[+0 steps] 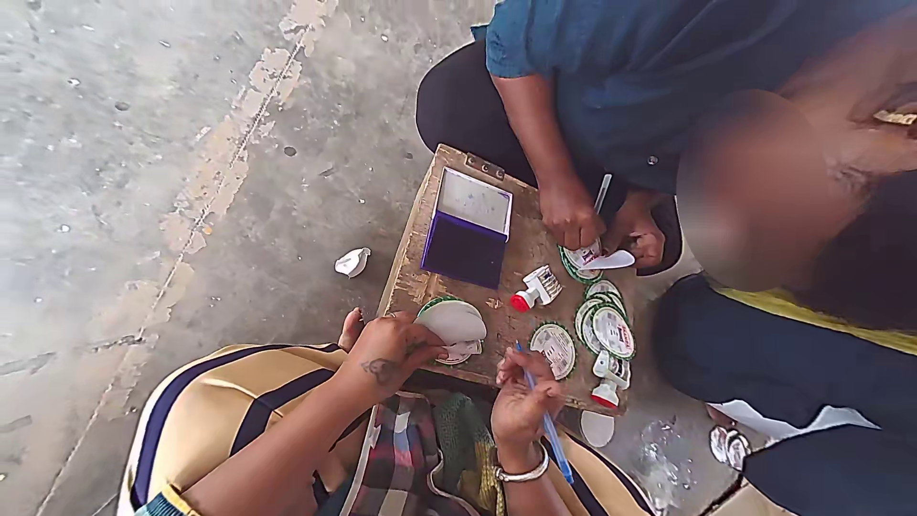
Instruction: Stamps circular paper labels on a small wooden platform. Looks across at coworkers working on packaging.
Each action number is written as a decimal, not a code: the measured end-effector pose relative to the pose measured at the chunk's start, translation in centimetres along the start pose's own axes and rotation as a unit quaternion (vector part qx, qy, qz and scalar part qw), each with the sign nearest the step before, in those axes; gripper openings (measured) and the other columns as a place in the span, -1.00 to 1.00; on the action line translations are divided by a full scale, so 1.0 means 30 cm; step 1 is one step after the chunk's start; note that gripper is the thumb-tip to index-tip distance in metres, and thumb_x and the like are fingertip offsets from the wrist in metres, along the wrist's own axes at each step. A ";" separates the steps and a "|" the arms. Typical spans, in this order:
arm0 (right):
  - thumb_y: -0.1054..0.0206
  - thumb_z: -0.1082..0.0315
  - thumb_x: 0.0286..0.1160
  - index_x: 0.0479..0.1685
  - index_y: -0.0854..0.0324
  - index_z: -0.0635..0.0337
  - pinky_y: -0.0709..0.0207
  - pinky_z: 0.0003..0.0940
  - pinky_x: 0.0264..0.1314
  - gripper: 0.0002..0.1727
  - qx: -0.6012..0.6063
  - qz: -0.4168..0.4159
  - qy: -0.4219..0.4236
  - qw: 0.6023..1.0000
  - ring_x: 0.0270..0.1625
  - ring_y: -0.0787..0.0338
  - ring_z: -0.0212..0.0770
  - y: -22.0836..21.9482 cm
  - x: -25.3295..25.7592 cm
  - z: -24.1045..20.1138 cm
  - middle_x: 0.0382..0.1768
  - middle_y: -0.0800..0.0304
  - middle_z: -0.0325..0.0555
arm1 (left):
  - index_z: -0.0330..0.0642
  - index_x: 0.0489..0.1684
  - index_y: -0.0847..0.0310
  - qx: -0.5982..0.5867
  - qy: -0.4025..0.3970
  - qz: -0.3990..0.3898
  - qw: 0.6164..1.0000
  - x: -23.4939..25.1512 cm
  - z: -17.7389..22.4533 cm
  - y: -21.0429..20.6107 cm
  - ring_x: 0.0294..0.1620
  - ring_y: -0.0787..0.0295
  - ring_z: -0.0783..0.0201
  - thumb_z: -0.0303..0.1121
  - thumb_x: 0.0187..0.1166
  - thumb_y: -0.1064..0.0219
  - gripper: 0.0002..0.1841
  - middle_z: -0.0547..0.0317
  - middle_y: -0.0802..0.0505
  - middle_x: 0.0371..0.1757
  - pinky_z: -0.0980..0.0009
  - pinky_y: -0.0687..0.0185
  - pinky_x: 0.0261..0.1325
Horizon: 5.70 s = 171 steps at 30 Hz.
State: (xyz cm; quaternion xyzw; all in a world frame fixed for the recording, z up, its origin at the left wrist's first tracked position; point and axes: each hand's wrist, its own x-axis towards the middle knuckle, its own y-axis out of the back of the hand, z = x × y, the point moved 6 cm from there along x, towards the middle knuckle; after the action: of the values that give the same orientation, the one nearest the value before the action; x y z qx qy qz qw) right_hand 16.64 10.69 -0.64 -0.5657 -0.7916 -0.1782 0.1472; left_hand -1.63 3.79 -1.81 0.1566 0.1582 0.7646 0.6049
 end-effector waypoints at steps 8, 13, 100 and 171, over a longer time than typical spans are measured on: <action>-0.30 0.12 0.66 -0.02 -0.58 -0.28 -0.58 -0.85 -0.25 -0.93 -0.033 -0.036 -0.018 0.999 -0.25 -0.70 -0.80 -0.037 -0.029 0.000 -0.22 -0.75 -0.73 | -0.18 -0.44 -0.79 0.001 0.051 0.041 0.998 -0.002 -0.020 0.001 -0.29 -0.80 0.25 -0.28 0.30 -0.60 -0.82 0.13 -0.88 -0.41 0.07 -0.51 0.00; -0.40 0.46 0.20 -0.36 -0.63 0.22 -0.59 -0.81 -0.22 -0.92 -0.094 -0.105 -0.032 0.990 -0.28 -0.73 -0.69 -0.081 -0.017 0.031 -0.34 -0.79 -0.28 | -0.18 -0.30 -0.70 0.020 -0.001 0.087 0.996 -0.019 -0.020 -0.012 -0.27 -0.85 0.16 -0.37 0.42 -0.41 -0.91 0.09 -0.87 -0.38 -0.08 -0.50 0.06; -0.46 0.43 0.15 -0.52 -0.68 0.24 -0.53 -0.78 -0.38 -0.92 -0.126 -0.126 -0.108 0.978 -0.47 -0.65 -0.73 -0.119 0.053 0.105 -0.52 -0.78 -0.36 | -0.31 0.33 -0.68 0.127 -0.009 0.130 0.983 -0.036 0.008 -0.042 -0.06 -0.86 -0.19 -0.30 0.29 -0.54 -0.44 -0.27 -0.84 0.04 -0.23 -0.56 0.12; -0.26 0.63 0.37 -0.45 -0.64 -0.05 -0.49 -0.80 -0.54 -0.72 0.154 0.044 -0.176 0.971 -0.56 -0.68 -0.67 -0.008 0.057 0.105 -0.52 -0.81 -0.43 | -0.05 -0.42 -0.90 0.120 -0.109 0.096 0.982 -0.038 0.014 -0.048 0.02 -0.90 0.11 -0.31 0.38 -0.44 -0.89 0.12 -0.95 -0.18 0.15 -0.67 0.05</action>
State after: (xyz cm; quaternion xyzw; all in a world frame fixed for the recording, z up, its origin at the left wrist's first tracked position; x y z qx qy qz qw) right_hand 15.79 13.46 -2.72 -0.5929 -0.7974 0.0549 0.0982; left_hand 0.06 3.01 -2.12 0.3243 0.1660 0.7733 0.5189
